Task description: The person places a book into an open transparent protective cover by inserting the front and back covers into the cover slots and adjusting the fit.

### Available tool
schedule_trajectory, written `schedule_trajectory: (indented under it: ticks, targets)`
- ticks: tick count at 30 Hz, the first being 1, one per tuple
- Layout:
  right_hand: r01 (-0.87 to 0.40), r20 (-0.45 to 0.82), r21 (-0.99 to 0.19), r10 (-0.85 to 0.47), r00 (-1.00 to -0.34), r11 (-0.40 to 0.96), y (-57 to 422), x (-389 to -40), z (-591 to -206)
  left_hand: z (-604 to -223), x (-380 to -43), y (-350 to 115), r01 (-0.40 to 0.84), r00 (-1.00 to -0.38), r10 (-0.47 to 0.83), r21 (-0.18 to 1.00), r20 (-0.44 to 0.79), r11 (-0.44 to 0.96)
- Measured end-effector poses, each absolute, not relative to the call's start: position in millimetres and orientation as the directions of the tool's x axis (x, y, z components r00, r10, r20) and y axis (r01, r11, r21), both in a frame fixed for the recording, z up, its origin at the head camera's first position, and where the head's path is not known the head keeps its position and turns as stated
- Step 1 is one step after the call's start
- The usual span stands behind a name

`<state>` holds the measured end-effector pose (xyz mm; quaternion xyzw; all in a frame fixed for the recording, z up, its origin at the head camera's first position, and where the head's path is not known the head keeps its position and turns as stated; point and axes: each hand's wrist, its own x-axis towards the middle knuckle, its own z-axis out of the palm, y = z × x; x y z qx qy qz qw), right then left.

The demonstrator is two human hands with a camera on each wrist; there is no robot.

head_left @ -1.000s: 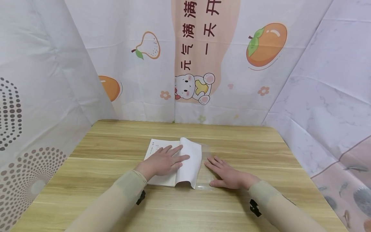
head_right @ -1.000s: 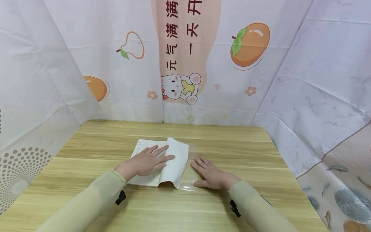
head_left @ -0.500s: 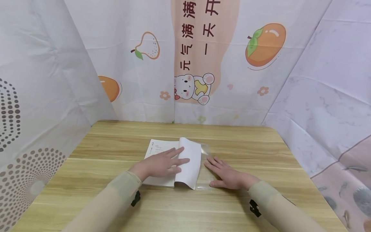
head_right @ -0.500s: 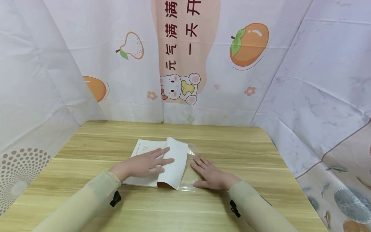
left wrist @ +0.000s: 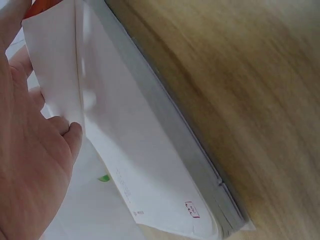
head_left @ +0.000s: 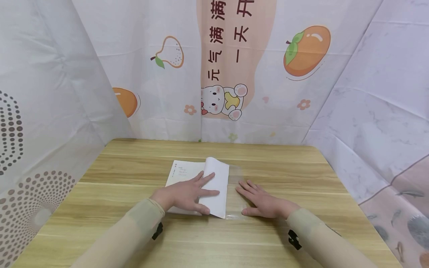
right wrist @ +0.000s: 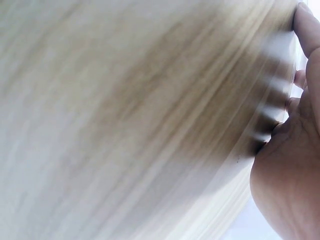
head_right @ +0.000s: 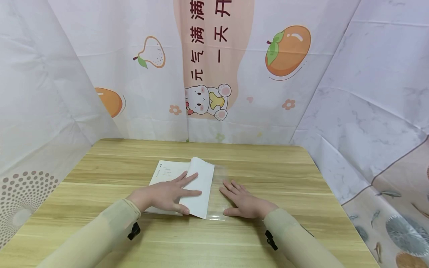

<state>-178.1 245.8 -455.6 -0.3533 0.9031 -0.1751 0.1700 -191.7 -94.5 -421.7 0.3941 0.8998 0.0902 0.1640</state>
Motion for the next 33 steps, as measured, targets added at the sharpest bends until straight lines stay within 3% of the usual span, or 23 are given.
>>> schedule_trajectory:
  ticks: [10,22,33]
  targets:
    - [-0.586,-0.163,-0.433,-0.699,-0.696,0.685,247,-181,-461,-425,-188,-94,0.713,-0.616,0.765,0.28,-0.19,0.643]
    - [-0.594,-0.166,-0.44,-0.711,-0.683,0.673,246,-180,-456,-422,-180,-82,0.742,-0.647,0.746,0.094,-0.161,0.664]
    - [-0.595,-0.144,-0.46,-0.717,-0.682,0.659,245,-178,-456,-424,-175,-67,0.725,-0.678,0.715,0.003,-0.169,0.689]
